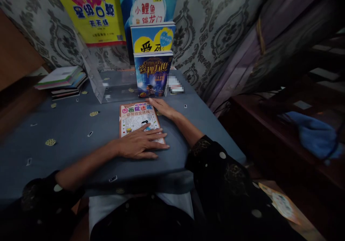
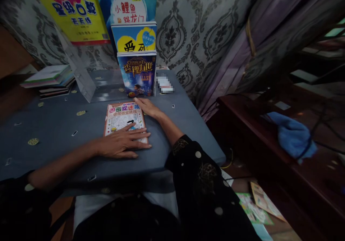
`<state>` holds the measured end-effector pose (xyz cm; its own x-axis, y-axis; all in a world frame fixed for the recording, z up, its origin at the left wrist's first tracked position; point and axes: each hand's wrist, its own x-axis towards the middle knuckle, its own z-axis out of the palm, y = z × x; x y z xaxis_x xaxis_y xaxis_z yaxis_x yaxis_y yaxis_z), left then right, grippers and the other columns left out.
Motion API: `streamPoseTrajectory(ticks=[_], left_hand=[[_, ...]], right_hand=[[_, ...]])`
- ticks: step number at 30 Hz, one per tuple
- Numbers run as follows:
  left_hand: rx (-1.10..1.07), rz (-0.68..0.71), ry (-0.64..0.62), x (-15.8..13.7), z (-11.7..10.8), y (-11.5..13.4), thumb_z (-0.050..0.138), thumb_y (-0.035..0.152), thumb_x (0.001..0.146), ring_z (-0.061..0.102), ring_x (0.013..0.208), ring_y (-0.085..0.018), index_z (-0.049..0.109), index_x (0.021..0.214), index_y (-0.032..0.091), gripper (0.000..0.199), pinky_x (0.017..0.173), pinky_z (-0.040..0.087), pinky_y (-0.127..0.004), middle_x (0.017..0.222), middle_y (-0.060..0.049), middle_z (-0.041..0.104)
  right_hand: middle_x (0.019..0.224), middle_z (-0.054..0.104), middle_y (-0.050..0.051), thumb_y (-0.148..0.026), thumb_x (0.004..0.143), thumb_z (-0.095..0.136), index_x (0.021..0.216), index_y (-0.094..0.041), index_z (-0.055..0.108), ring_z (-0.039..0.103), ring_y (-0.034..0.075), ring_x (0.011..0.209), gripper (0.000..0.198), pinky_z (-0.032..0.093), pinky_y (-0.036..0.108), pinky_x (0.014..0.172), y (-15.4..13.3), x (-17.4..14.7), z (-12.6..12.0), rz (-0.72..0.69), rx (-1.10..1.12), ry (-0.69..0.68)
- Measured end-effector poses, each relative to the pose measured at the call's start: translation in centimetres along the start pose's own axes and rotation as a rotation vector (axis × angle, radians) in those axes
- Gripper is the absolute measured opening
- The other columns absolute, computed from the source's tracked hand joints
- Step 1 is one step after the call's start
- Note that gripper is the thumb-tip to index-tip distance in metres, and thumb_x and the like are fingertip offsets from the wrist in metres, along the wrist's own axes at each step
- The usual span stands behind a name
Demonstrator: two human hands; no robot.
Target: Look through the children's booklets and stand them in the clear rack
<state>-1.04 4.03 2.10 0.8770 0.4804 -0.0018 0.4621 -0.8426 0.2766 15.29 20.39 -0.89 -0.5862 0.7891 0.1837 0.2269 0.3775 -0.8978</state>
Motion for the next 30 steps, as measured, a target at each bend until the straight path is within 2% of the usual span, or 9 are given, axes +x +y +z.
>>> streamPoseTrajectory(ticks=[6,11,14,18,22,25,30], left_hand=[[-0.041,-0.063,0.032,0.1,0.1,-1.2,0.033,0.054,0.104,0.027,0.151,-0.020,0.034,0.154,0.032,0.055,0.125,0.011,-0.047,0.162,-0.003,0.034],[-0.026,-0.258,0.102,-1.2,-0.5,-5.2,0.028,0.054,0.104,0.027,0.151,-0.020,0.038,0.153,0.028,0.056,0.125,0.011,-0.047,0.162,-0.005,0.034],[-0.047,-0.413,0.193,-3.2,-1.2,-8.2,0.024,0.058,0.102,0.028,0.151,-0.023,0.040,0.152,0.021,0.064,0.125,0.011,-0.049,0.160,-0.009,0.037],[-0.259,-0.619,0.416,-5.6,-1.9,-10.8,0.023,0.067,0.098,0.037,0.147,-0.026,0.036,0.153,0.015,0.077,0.122,0.024,-0.044,0.157,-0.012,0.042],[-0.489,-0.710,0.602,-6.2,-2.3,-11.0,0.024,0.067,0.098,0.043,0.143,-0.025,0.034,0.153,0.015,0.076,0.121,0.028,-0.044,0.150,-0.013,0.051],[-0.520,-0.714,0.635,-5.8,-2.4,-10.7,0.023,0.064,0.099,0.045,0.141,-0.026,0.034,0.152,0.016,0.072,0.120,0.030,-0.047,0.147,-0.013,0.055],[-0.571,-0.692,0.651,-5.6,-2.2,-10.6,0.022,0.067,0.098,0.046,0.141,-0.027,0.032,0.151,0.013,0.076,0.119,0.032,-0.045,0.148,-0.017,0.052]], right_hand=[[0.122,0.072,0.008,-0.061,0.099,0.040,0.118,-0.015,0.071,0.062,0.029,0.122,0.059,0.041,0.047,0.111,-0.4,-0.3,0.2,-0.041,-0.125,-0.013],[0.137,0.064,0.008,-0.060,0.100,0.037,0.131,-0.018,0.065,0.056,0.027,0.132,0.059,0.039,0.046,0.114,-0.3,-0.4,0.3,-0.053,-0.193,-0.024],[0.144,0.058,0.011,-0.054,0.101,0.036,0.135,-0.019,0.061,0.050,0.027,0.137,0.055,0.035,0.048,0.117,-0.4,-0.6,0.7,-0.065,-0.298,-0.041],[0.154,0.045,0.015,-0.043,0.103,0.037,0.144,-0.015,0.052,0.036,0.028,0.147,0.052,0.022,0.054,0.122,-1.0,-1.5,2.1,-0.055,-0.592,-0.069],[0.157,0.039,0.019,-0.042,0.102,0.037,0.148,-0.011,0.045,0.031,0.030,0.149,0.056,0.015,0.057,0.123,-1.9,-2.0,3.5,-0.086,-0.806,-0.070],[0.156,0.039,0.021,-0.042,0.102,0.036,0.148,-0.008,0.044,0.031,0.031,0.149,0.057,0.018,0.055,0.122,-2.8,-1.6,4.6,-0.111,-0.846,-0.105],[0.159,0.034,0.022,-0.042,0.102,0.040,0.149,-0.001,0.040,0.028,0.029,0.151,0.062,0.023,0.046,0.124,-4.6,-1.2,7.5,-0.225,-0.840,-0.248]])
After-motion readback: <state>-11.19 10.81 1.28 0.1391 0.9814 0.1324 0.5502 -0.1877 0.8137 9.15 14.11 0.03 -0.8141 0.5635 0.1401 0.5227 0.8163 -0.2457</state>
